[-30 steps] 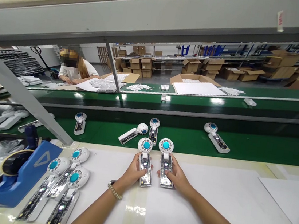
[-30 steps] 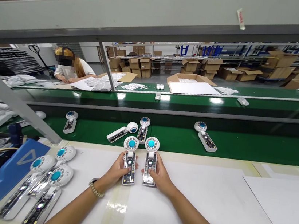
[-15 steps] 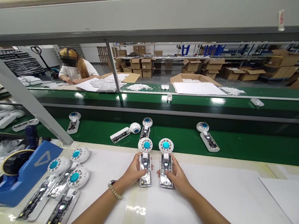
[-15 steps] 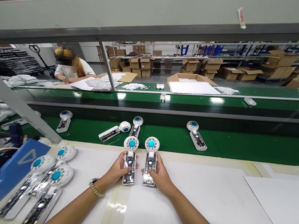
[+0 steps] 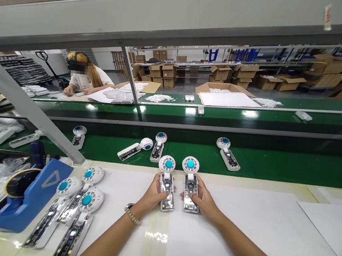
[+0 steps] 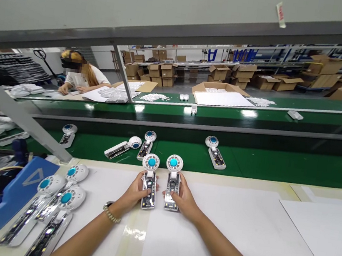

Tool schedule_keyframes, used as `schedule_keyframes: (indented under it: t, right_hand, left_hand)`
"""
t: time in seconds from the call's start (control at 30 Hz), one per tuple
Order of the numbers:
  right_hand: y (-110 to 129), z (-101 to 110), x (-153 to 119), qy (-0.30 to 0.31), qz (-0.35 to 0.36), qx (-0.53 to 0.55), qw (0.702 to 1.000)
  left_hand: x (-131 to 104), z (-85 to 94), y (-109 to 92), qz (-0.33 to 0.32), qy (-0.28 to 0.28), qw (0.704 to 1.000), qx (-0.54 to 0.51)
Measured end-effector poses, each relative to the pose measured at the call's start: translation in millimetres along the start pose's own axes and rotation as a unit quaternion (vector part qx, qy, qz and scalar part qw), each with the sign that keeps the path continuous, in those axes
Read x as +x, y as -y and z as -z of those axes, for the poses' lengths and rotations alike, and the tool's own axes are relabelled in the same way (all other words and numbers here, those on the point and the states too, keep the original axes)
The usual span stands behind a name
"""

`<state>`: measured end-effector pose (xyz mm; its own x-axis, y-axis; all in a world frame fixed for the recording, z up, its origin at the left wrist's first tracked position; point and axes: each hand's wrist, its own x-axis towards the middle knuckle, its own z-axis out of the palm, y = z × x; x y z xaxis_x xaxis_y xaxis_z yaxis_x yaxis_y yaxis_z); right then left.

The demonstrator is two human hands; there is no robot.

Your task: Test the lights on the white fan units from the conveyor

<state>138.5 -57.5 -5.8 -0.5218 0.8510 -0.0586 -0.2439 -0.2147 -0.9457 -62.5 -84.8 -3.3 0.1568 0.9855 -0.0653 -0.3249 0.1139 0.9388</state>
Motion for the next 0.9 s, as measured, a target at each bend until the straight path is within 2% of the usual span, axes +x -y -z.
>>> schedule_keyframes:
  t: [0.4,0.57,0.73,0.83,0.9]
  right_hand:
    - [-8.2,4.4,2.7,0.014,0.021,0.022,0.999]
    - [-3.7,3.8,2.9,0.023,0.032,0.016,0.999]
    - [0.5,1.9,1.5,0.046,0.006,0.086,0.995]
    - [0.3,1.4,0.6,0.048,-0.016,0.121,0.991]
    - [1.2,2.7,1.4,0.049,-0.047,0.129,0.989]
  left_hand:
    - [-0.1,-0.8,-1.2,0.013,-0.003,1.0,-0.006]
    - [2.5,-2.4,-3.2,-0.001,0.004,1.0,0.001]
    - [3.0,-3.1,-6.6,0.023,0.0,1.0,0.016]
    - [-0.3,-3.3,-6.4,0.032,0.004,0.999,-0.015]
    - [-1.1,-5.1,-5.8,0.063,0.007,0.997,-0.04]
